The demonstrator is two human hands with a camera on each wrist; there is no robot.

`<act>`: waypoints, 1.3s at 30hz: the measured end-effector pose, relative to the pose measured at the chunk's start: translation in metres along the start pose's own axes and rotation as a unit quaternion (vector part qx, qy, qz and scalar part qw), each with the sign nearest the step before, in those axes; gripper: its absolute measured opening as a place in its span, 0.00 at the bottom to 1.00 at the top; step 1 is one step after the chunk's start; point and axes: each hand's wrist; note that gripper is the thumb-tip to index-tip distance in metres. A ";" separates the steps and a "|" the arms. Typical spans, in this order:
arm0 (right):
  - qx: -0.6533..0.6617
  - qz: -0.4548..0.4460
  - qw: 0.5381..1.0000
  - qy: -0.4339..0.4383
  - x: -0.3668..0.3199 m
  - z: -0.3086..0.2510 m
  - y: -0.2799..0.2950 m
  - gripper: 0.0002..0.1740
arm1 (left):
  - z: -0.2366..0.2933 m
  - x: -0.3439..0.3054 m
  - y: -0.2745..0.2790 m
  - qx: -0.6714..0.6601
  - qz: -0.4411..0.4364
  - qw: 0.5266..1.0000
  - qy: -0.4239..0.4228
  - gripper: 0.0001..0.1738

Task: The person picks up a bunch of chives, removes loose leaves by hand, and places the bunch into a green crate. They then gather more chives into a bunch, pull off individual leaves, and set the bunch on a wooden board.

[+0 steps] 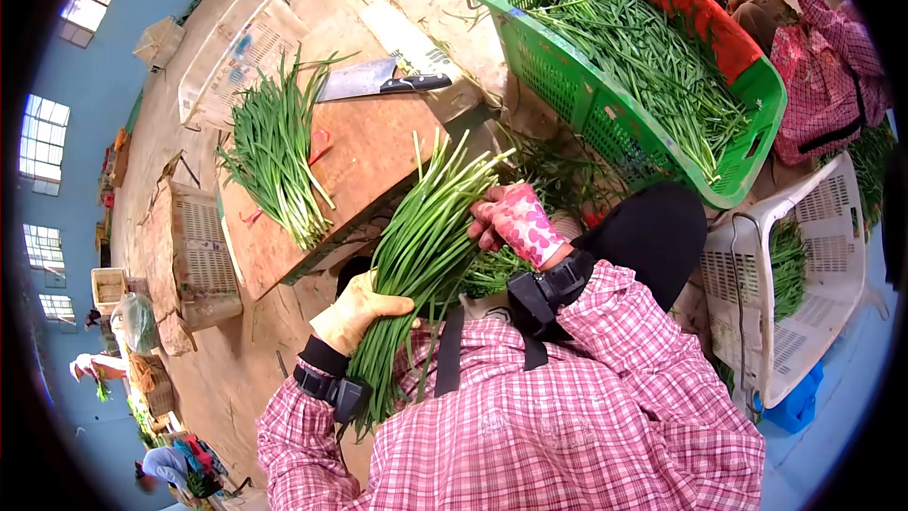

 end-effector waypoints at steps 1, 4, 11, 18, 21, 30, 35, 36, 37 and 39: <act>-0.002 0.018 0.999 0.042 0.003 0.003 0.003 0.12 | -0.001 0.001 0.000 -0.004 -0.002 1.000 -0.003 0.25; 0.115 0.059 0.983 0.134 0.023 0.021 0.043 0.10 | 0.004 -0.005 0.002 -0.012 -0.004 1.000 0.017 0.25; 0.002 0.087 0.993 0.077 -0.002 -0.027 0.000 0.17 | 0.002 0.005 -0.006 -0.021 0.005 1.000 -0.023 0.26; 0.122 0.083 0.985 0.084 0.022 -0.016 0.050 0.09 | 0.006 -0.001 -0.003 -0.030 0.005 0.999 0.016 0.26; -0.053 -0.023 0.998 0.007 -0.001 -0.025 0.021 0.11 | 0.008 0.000 -0.004 -0.016 -0.001 1.000 0.001 0.27; 0.109 0.115 0.978 0.137 0.008 0.002 0.041 0.09 | 0.016 -0.002 -0.005 -0.002 0.013 1.000 -0.014 0.26; 0.132 0.128 0.979 0.088 0.004 -0.007 0.031 0.11 | 0.015 -0.003 -0.006 0.019 0.017 0.999 -0.022 0.29; 0.100 0.097 0.989 0.056 0.002 -0.014 0.027 0.12 | 0.013 0.000 -0.005 0.035 0.019 0.999 -0.025 0.29; 0.101 0.054 0.993 0.038 0.003 -0.011 0.024 0.14 | 0.012 0.002 -0.005 0.040 0.015 0.999 -0.029 0.27; 0.063 0.001 0.998 0.031 0.002 -0.008 0.023 0.12 | 0.010 0.005 -0.005 0.050 0.008 0.998 -0.038 0.25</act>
Point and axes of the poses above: each hand's wrist, its own x-axis towards the middle knuckle, its own y-axis out of the back of the hand, z = x × y, and after that the axes turned 9 degrees about y, right-handed
